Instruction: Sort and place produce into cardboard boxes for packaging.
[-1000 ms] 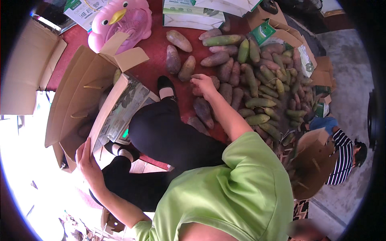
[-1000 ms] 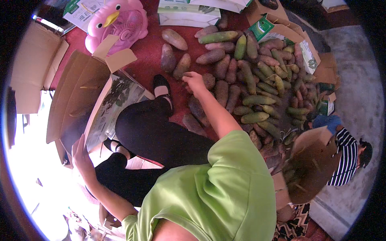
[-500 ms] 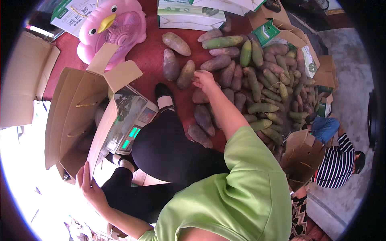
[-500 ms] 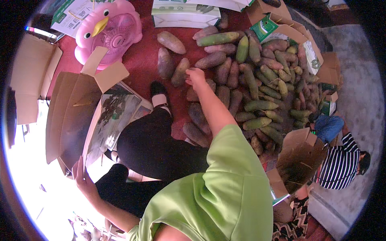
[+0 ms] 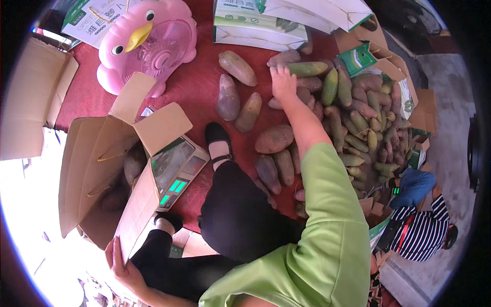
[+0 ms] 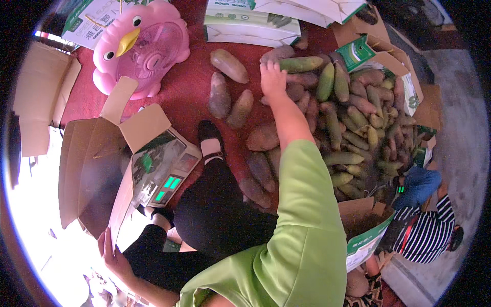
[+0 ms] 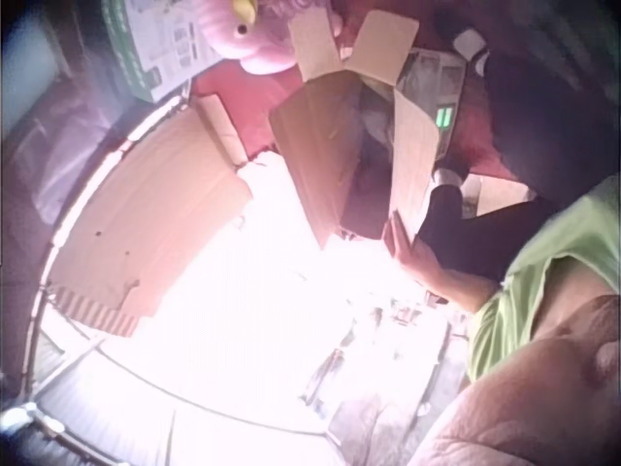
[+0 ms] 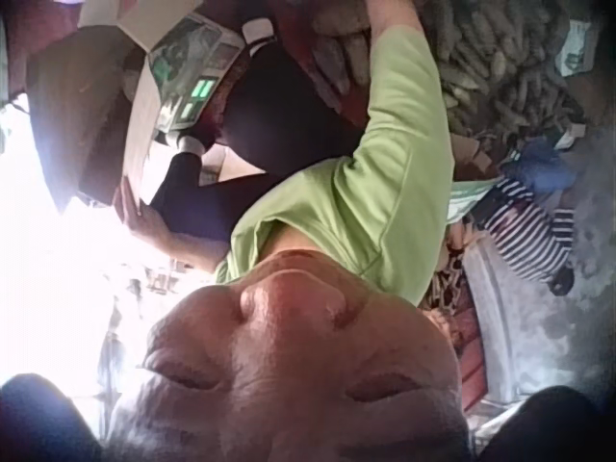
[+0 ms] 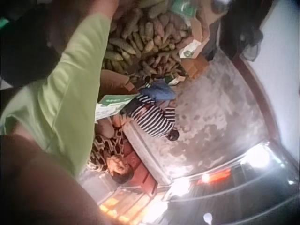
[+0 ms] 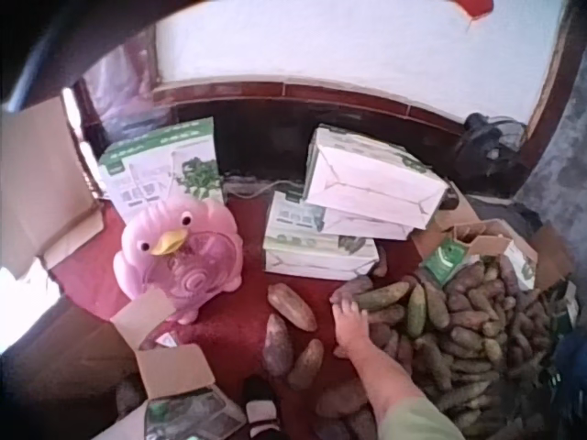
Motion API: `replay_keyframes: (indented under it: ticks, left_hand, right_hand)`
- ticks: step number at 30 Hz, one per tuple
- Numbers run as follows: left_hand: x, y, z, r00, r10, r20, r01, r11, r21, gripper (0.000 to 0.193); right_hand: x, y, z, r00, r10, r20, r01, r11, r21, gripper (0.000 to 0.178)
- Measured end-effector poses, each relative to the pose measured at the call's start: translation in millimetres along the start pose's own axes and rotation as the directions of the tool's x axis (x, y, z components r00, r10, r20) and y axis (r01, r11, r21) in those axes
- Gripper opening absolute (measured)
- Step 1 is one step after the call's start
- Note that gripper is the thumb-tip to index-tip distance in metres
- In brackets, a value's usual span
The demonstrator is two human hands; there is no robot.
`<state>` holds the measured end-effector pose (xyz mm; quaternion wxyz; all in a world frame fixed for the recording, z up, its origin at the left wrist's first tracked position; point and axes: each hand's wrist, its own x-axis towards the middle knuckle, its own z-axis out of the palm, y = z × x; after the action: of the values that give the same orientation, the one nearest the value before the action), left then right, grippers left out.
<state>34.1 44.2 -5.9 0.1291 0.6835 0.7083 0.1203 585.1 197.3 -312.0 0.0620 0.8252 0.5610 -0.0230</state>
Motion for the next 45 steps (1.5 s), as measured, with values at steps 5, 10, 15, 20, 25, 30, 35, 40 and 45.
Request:
replay_keyframes:
  ticks: [5,10,15,20,25,30,35,40,45]
  left_hand:
    - [1.9,-1.4,-0.7,0.998,-0.067,-0.011,0.067,0.995,0.075,0.042]
    - [4.5,-2.4,0.3,0.999,-0.048,-0.015,0.049,0.996,0.077,0.041]
    - [8.2,2.2,-0.6,0.998,-0.060,0.006,0.059,0.992,0.108,0.040]
    - [0.8,3.7,-6.7,0.996,-0.091,0.011,0.090,0.995,0.037,0.044]
    - [1.5,2.6,-2.6,0.998,-0.046,0.040,0.047,0.999,-0.018,0.051]
    - [4.1,19.8,-12.4,0.999,0.051,0.014,-0.052,0.998,0.046,0.046]
    - [-8.1,8.4,-17.0,0.996,0.088,0.008,-0.088,0.995,0.056,0.040]
    - [-8.8,7.2,-21.8,0.981,0.193,0.016,-0.194,0.977,0.091,0.038]
    - [-15.8,-0.2,-22.9,0.979,0.205,0.020,-0.206,0.974,0.095,0.040]
  right_hand:
    - [18.5,16.1,25.0,0.991,-0.129,-0.038,0.116,0.964,-0.238,0.046]
    - [31.1,18.8,19.6,0.992,-0.126,0.015,0.127,0.966,-0.225,0.031]
    - [19.2,21.8,3.9,0.985,-0.152,0.086,0.173,0.918,-0.357,0.022]
    - [1.4,11.6,-16.3,0.967,-0.254,-0.016,0.241,0.934,-0.263,0.020]
    - [-24.1,2.2,-78.3,0.938,-0.245,-0.245,0.266,0.962,0.058,0.042]
    - [-46.6,19.5,-94.0,0.948,-0.043,-0.317,0.168,0.910,0.380,0.056]
    - [-60.8,16.5,-122.0,0.969,0.030,-0.245,0.193,0.528,0.827,0.049]
    - [-108.3,-24.2,-236.1,0.930,0.079,-0.360,0.321,0.304,0.897,0.050]
    - [-129.2,-47.4,-340.4,0.828,-0.048,-0.559,0.560,0.021,0.828,0.047]
